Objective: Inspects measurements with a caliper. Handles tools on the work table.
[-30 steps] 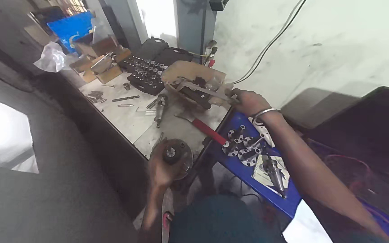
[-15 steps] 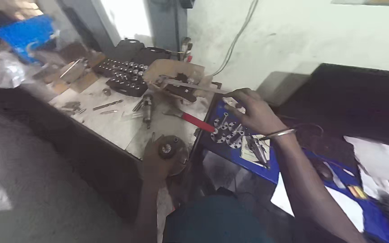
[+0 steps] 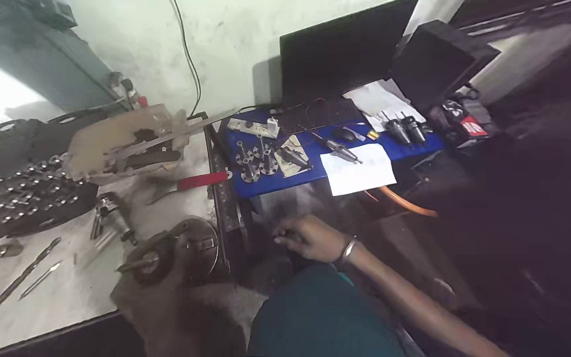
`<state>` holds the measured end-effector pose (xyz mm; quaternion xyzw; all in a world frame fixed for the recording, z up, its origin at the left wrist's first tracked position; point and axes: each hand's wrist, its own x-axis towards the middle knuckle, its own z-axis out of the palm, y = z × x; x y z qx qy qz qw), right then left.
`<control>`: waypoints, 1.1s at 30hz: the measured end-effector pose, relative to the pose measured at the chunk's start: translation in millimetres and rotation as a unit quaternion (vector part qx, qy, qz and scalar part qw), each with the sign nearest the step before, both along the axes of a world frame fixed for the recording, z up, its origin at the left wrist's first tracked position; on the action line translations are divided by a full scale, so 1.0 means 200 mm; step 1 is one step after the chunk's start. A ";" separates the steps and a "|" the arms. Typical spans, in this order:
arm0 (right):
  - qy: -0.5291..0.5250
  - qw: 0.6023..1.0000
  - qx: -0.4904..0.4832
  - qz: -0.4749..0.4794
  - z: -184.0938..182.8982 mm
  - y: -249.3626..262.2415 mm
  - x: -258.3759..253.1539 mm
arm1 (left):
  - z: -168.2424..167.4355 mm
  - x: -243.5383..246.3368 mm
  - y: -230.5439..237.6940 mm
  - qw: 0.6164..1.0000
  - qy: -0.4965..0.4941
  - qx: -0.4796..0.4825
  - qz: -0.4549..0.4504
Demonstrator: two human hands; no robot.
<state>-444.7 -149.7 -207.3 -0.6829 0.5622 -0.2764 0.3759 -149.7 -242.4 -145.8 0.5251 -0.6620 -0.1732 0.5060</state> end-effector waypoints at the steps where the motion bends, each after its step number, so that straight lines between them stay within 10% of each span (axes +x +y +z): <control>1: -0.002 1.000 -0.009 0.000 0.01 0.01 0.01 | 0.06 0.01 0.01 0.999 0.026 -0.021 -0.036; 8: -0.129 0.980 -0.138 0.067 0.27 -0.02 0.18 | 0.33 0.06 0.08 0.937 0.126 -0.137 -0.296; 13: -0.217 0.950 -0.194 0.112 0.45 0.01 0.34 | 0.15 -0.12 0.26 0.885 0.296 0.034 -0.357; 25: -0.360 0.931 0.036 -0.052 0.15 0.13 -0.15 | -0.18 -0.87 0.12 0.766 0.309 0.294 -0.482; 33: -0.364 0.927 -0.001 -0.087 0.00 -0.13 -0.60 | -0.33 -1.33 -0.17 0.796 0.227 0.276 -0.488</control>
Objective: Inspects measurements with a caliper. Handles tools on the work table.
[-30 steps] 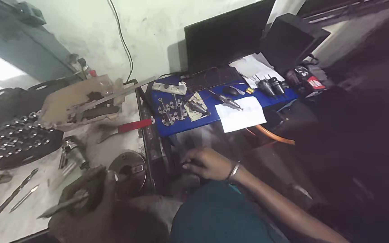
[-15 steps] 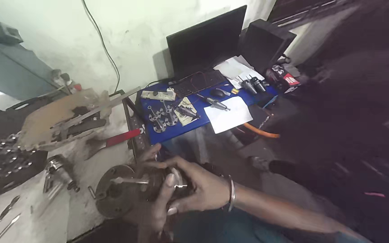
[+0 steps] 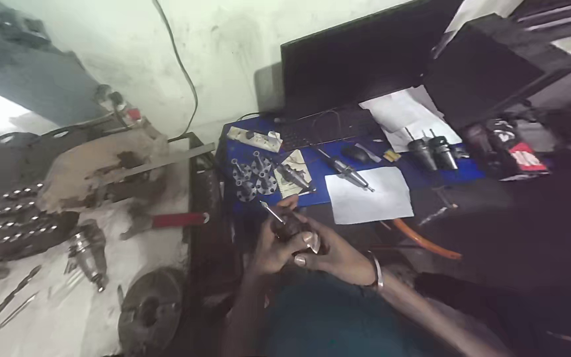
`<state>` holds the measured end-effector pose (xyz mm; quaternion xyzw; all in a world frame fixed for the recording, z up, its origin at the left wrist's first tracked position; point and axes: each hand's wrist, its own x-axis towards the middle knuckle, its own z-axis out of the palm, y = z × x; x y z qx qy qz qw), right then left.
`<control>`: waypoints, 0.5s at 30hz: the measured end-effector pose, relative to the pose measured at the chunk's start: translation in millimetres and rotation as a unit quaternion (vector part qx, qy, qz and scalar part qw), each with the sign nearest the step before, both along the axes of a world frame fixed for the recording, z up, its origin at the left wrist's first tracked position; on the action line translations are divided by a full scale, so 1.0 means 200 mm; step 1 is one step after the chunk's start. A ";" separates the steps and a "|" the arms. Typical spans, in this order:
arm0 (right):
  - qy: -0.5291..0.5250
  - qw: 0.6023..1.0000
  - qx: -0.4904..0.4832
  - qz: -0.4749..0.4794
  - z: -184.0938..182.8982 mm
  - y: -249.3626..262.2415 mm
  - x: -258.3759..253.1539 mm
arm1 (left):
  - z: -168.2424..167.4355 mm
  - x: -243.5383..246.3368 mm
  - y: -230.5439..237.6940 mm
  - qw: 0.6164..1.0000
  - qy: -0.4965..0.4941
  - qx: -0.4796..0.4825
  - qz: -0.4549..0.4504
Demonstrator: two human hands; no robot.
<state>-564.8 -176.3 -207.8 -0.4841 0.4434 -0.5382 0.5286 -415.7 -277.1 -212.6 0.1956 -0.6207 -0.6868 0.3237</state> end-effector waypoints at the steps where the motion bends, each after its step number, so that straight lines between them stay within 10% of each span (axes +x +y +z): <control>1: -0.010 1.000 -0.005 0.010 -0.03 -0.02 -0.09 | -0.04 -0.08 -0.04 1.000 0.014 -0.003 -0.019; 11: -0.254 0.949 0.160 0.101 -0.48 -0.28 -0.69 | -0.40 -0.62 -0.43 0.952 0.006 0.178 -0.248; 15: -0.052 0.976 0.211 -0.001 -0.57 -0.40 -0.83 | -0.58 -0.72 -0.45 0.964 -0.120 0.228 -0.071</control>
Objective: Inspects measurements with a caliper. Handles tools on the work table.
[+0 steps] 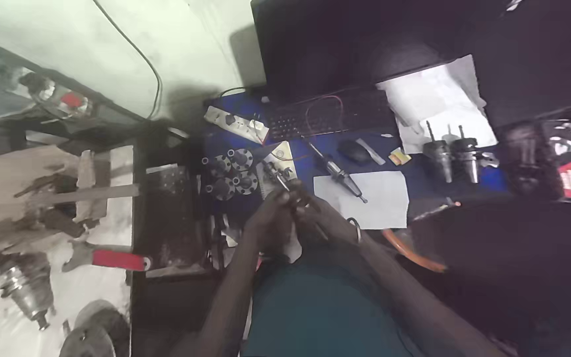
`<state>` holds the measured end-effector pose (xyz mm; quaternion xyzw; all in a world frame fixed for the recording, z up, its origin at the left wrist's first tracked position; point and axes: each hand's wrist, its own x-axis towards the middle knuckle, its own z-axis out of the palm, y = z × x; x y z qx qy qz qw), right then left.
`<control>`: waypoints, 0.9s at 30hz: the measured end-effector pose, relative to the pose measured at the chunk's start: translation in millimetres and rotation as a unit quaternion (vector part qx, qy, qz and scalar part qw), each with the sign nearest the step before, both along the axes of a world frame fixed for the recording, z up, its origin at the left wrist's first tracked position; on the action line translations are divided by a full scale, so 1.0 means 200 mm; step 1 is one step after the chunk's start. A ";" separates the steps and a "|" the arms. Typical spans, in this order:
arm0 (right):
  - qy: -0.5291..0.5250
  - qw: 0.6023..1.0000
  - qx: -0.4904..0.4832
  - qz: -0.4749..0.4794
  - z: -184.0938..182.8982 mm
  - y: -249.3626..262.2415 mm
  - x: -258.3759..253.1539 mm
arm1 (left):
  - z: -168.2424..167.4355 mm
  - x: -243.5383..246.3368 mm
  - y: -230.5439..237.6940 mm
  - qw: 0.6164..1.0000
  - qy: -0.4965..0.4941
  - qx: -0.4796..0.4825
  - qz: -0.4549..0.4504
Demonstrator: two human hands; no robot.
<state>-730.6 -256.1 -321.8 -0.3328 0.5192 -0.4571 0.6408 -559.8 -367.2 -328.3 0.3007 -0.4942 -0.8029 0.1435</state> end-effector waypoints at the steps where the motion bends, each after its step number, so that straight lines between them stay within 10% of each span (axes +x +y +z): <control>1: 0.061 0.998 0.017 0.001 -0.04 -0.03 -0.05 | -0.07 -0.02 0.01 0.995 -0.064 0.015 0.074; 6: 0.265 0.949 0.150 0.083 -0.27 -0.19 -0.28 | -0.41 0.00 0.01 0.938 -0.283 -0.045 0.196; 27: 0.451 0.865 0.209 0.067 -0.57 -0.64 -0.23 | -0.63 -0.16 -0.16 0.886 -0.401 -0.181 0.150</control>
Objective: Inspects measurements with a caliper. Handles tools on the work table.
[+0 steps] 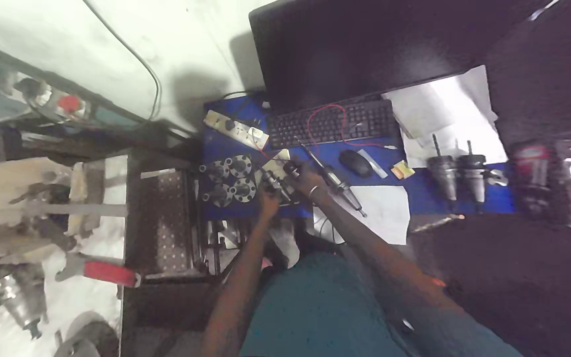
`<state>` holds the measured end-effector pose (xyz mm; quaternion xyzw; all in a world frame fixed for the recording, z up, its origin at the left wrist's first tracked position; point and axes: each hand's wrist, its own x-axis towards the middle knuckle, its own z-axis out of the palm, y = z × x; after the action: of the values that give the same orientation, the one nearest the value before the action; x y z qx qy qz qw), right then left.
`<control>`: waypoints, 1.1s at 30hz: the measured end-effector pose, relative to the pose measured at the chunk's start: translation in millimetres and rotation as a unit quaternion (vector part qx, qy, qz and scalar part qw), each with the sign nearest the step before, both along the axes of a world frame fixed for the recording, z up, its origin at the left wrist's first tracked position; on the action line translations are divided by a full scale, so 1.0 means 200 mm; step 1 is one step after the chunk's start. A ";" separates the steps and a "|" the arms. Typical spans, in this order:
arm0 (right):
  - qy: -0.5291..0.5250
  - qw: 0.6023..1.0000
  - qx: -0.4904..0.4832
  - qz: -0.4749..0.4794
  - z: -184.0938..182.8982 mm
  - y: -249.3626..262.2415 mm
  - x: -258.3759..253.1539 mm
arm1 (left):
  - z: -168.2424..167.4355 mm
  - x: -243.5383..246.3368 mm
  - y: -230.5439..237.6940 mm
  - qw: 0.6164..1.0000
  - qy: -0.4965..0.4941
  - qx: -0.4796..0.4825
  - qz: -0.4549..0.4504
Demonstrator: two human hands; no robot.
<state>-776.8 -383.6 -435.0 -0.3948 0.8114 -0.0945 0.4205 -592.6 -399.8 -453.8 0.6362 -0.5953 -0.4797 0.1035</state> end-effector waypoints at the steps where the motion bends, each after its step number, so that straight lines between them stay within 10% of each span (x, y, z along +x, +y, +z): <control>1: 0.001 1.000 -0.014 -0.004 -0.01 -0.01 0.02 | -0.01 0.01 -0.01 1.000 -0.006 0.003 -0.005; 33: -0.061 0.979 -0.190 -0.036 -0.18 0.11 0.10 | 0.00 -0.07 -0.05 1.000 -0.010 -0.012 -0.015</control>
<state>-756.3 -360.7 -470.6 -0.4316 0.7650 -0.2862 0.3828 -606.4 -409.2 -453.4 0.6310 -0.6115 -0.4672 0.0981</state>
